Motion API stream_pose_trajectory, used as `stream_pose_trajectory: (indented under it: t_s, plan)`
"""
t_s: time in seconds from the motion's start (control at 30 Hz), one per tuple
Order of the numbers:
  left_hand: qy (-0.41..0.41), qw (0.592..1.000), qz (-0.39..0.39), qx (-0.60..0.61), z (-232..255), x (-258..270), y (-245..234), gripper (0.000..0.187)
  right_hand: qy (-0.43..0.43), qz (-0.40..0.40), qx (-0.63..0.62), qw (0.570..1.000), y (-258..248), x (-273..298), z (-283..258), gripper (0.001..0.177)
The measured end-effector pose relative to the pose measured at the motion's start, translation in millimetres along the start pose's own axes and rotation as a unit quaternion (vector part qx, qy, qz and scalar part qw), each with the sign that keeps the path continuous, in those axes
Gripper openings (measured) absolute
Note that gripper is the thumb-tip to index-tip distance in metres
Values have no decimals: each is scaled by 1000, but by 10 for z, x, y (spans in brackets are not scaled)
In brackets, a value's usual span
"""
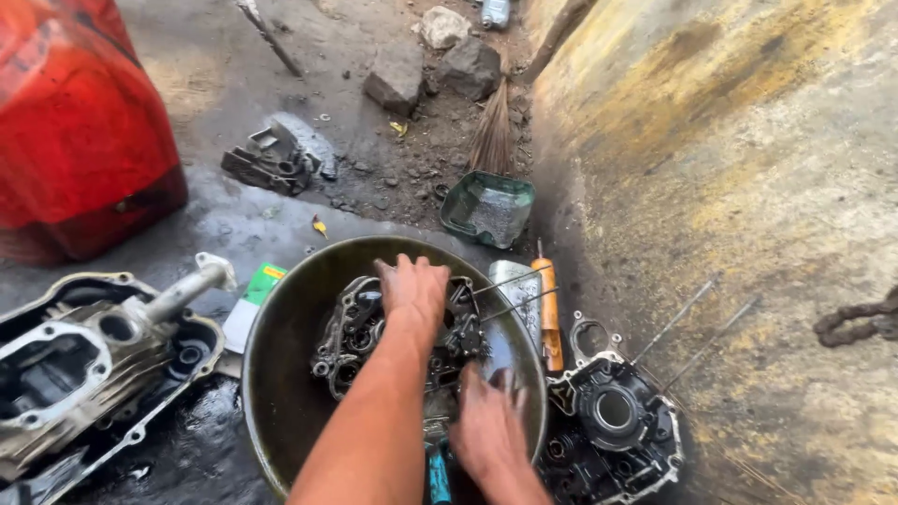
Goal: Cleaning and scrubbing motorcycle engine casing components in a basin using a brush and solvent.
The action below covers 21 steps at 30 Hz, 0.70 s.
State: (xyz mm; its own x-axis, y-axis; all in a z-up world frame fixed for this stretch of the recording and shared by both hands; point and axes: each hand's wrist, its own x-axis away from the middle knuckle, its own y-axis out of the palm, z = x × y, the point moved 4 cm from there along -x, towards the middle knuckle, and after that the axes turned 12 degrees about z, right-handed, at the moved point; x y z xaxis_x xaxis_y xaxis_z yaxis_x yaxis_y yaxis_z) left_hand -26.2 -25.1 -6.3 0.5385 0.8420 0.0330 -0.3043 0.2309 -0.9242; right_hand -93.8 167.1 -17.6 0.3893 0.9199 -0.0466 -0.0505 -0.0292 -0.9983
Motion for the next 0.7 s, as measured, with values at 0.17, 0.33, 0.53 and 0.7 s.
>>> stream_pose_trajectory:
  t_s: [0.17, 0.33, 0.53, 0.7]
  plan:
    - [19, 1000, 6, -7, 2, 27, -102, 35, 110, -18, -111, 987, -106, -14, 83, 70]
    - [6, 1000, -7, -9, -26, 25, -21, 50, 126, -115, -81, 982, -71, -60, -34, 58]
    - [18, 1000, -21, -10, 7, 26, -84, 53, -12, 41, -7, 999, -277, 6, -39, 67]
    - [12, 1000, -1, -12, -28, 84, 69, 46, 6, 8, 50, 999, -71, 168, -107, 77]
